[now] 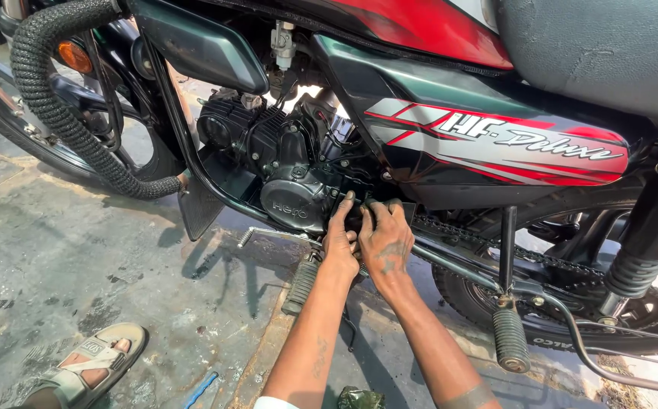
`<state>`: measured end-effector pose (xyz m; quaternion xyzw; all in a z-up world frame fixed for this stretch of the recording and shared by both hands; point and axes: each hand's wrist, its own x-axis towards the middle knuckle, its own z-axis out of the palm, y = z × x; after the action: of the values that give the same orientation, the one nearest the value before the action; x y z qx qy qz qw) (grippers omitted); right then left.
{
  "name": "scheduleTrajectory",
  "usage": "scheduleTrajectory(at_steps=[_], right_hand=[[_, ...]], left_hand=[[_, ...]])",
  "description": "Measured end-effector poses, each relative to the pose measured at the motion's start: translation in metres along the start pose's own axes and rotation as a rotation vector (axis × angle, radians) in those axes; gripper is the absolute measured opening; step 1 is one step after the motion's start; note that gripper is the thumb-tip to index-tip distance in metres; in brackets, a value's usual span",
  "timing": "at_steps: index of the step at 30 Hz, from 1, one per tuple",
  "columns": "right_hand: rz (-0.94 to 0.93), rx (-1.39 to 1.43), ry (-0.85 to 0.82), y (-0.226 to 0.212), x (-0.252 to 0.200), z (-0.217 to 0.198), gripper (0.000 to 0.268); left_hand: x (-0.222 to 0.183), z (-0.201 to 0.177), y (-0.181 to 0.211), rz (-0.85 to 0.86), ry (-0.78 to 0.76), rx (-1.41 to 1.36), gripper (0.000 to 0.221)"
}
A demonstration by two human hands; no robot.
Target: Replacing or repairing parts on a Hero HF Deluxe motorcycle engine and chain area.
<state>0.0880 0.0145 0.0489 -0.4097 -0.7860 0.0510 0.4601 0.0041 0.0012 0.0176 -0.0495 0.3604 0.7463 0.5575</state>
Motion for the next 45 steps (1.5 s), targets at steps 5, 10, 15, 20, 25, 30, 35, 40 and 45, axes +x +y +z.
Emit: scheduleTrajectory(at_steps=[5,10,15,20,25,30,35,40,45], right_hand=[[-0.07,-0.099,-0.041,-0.01,0.006,-0.008,0.019],[-0.1,-0.138,-0.047,-0.012,0.007,-0.01,0.017],[-0.153,-0.193,-0.074,-0.015,0.008,-0.012,0.012],[-0.229,-0.33,-0.146,-0.02,0.009,-0.012,0.026],[-0.107,-0.285,-0.15,-0.007,0.02,0.0,0.016],[0.185,0.011,0.154,0.002,0.005,0.006,0.022],[0.398,0.071,0.498,-0.008,-0.008,0.017,0.058],[0.462,0.113,0.495,-0.003,0.002,0.023,0.069],[0.334,0.109,0.492,0.008,0.001,0.024,0.067]], left_hand=[[0.007,0.0,-0.003,0.003,0.068,-0.054,0.045],[-0.004,0.008,0.0,0.003,0.106,-0.086,0.043],[-0.002,0.008,-0.003,0.054,0.066,-0.134,0.037],[-0.015,0.015,0.005,-0.007,0.057,-0.174,0.036],[-0.003,0.007,0.002,-0.029,0.133,-0.02,0.043],[-0.002,0.003,0.0,0.011,0.053,0.049,0.046],[0.019,-0.002,-0.008,0.115,-0.025,0.016,0.043],[0.009,-0.001,-0.005,0.08,-0.042,0.013,0.05],[0.001,-0.001,-0.009,0.057,0.041,0.045,0.061]])
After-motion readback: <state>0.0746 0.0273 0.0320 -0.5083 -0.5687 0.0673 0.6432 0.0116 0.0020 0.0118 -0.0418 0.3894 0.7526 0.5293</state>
